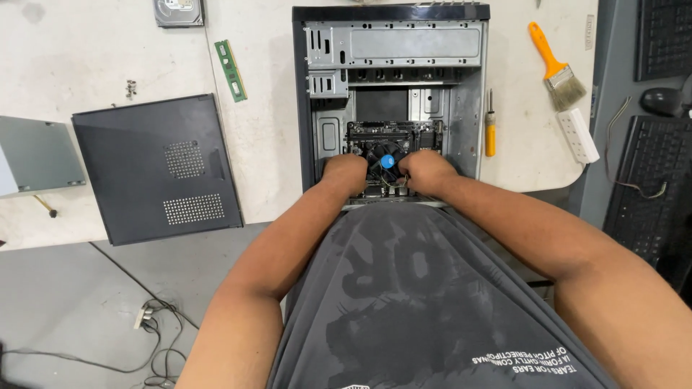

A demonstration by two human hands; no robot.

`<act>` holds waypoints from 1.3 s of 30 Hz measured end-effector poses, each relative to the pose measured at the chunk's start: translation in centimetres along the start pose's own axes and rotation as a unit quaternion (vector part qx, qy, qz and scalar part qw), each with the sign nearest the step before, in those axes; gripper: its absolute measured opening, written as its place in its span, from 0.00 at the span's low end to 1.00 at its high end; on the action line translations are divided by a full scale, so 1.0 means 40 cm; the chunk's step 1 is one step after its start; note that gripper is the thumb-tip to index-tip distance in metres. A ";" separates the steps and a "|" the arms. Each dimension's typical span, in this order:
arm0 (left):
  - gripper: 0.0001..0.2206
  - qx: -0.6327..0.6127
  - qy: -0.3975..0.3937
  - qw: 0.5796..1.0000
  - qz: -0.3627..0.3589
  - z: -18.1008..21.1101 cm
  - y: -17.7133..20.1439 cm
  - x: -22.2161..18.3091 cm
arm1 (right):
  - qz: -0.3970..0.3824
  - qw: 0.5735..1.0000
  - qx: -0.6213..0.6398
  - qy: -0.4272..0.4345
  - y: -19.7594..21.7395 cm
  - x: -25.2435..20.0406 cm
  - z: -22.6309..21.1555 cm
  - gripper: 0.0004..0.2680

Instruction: The person is removing the motherboard and CPU fan from a computer case on a repair bench.

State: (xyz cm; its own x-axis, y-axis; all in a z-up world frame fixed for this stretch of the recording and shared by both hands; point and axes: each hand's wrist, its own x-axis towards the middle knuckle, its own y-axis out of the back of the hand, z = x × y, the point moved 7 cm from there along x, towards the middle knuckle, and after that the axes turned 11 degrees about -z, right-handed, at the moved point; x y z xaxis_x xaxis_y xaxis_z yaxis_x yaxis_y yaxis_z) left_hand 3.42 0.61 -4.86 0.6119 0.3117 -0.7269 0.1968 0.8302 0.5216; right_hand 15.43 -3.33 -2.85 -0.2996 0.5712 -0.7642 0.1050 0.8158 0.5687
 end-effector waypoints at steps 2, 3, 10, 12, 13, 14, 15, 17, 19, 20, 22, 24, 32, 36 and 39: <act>0.06 -0.007 0.001 1.000 -0.006 0.003 0.012 -0.010 | 0.003 1.000 0.023 -0.010 -0.022 0.024 0.028 0.08; 0.06 -0.014 0.001 1.000 -0.012 0.007 0.018 -0.013 | 0.006 0.999 0.046 -0.021 -0.032 0.034 0.047 0.08; 0.09 -0.037 0.018 0.999 -0.005 0.020 0.037 -0.037 | 0.027 0.983 0.159 -0.093 -0.015 0.010 0.070 0.09; 0.09 -0.022 0.015 1.000 0.004 0.028 0.045 -0.040 | 0.038 0.988 0.128 -0.081 -0.009 0.011 0.056 0.07; 0.09 -0.022 0.015 1.000 0.004 0.028 0.044 -0.039 | 0.038 0.988 0.128 -0.081 -0.027 0.027 0.070 0.07; 0.09 -0.021 0.018 0.999 0.017 0.027 0.047 -0.039 | 0.038 0.987 0.130 -0.082 -0.045 0.043 0.085 0.07; 0.09 -0.021 0.022 0.999 0.030 0.026 0.050 -0.039 | 0.038 0.987 0.132 -0.084 -0.063 0.058 0.101 0.07; 0.09 -0.018 0.015 0.999 0.034 0.027 0.051 -0.038 | 0.036 0.979 0.175 -0.097 -0.050 0.040 0.088 0.08; 0.10 -0.014 0.007 0.999 0.037 0.029 0.051 -0.041 | 0.034 0.969 0.218 -0.111 -0.056 0.040 0.093 0.09; 0.09 -0.026 0.009 0.999 0.039 0.027 0.049 -0.044 | 0.039 0.962 0.242 -0.122 -0.067 0.048 0.105 0.09; 0.09 -0.036 0.011 0.998 0.041 0.025 0.053 -0.044 | 0.046 0.954 0.267 -0.132 -0.080 0.060 0.121 0.09; 0.10 -0.055 0.014 0.998 0.035 0.021 0.055 -0.041 | 0.045 0.942 0.299 -0.143 -0.093 0.066 0.129 0.10; 0.11 -0.080 0.012 0.997 0.014 0.018 0.055 -0.031 | 0.034 0.935 0.322 -0.145 -0.078 0.050 0.114 0.10; 0.11 -0.094 0.010 0.996 0.008 0.025 0.069 -0.044 | 0.028 0.934 0.326 -0.143 -0.077 0.049 0.105 0.10; 0.11 -0.106 0.018 0.994 0.013 0.005 0.036 -0.014 | 0.019 0.941 0.304 -0.148 -0.047 0.033 0.085 0.10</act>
State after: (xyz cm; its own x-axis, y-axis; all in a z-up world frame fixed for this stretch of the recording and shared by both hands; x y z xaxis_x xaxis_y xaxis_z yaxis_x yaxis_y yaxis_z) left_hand 3.53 1.53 -3.61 0.5862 0.3473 -0.7320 0.0131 0.8993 0.4371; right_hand 18.08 -3.79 -5.97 -0.0168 0.5283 -0.8489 0.6610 0.6429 0.3870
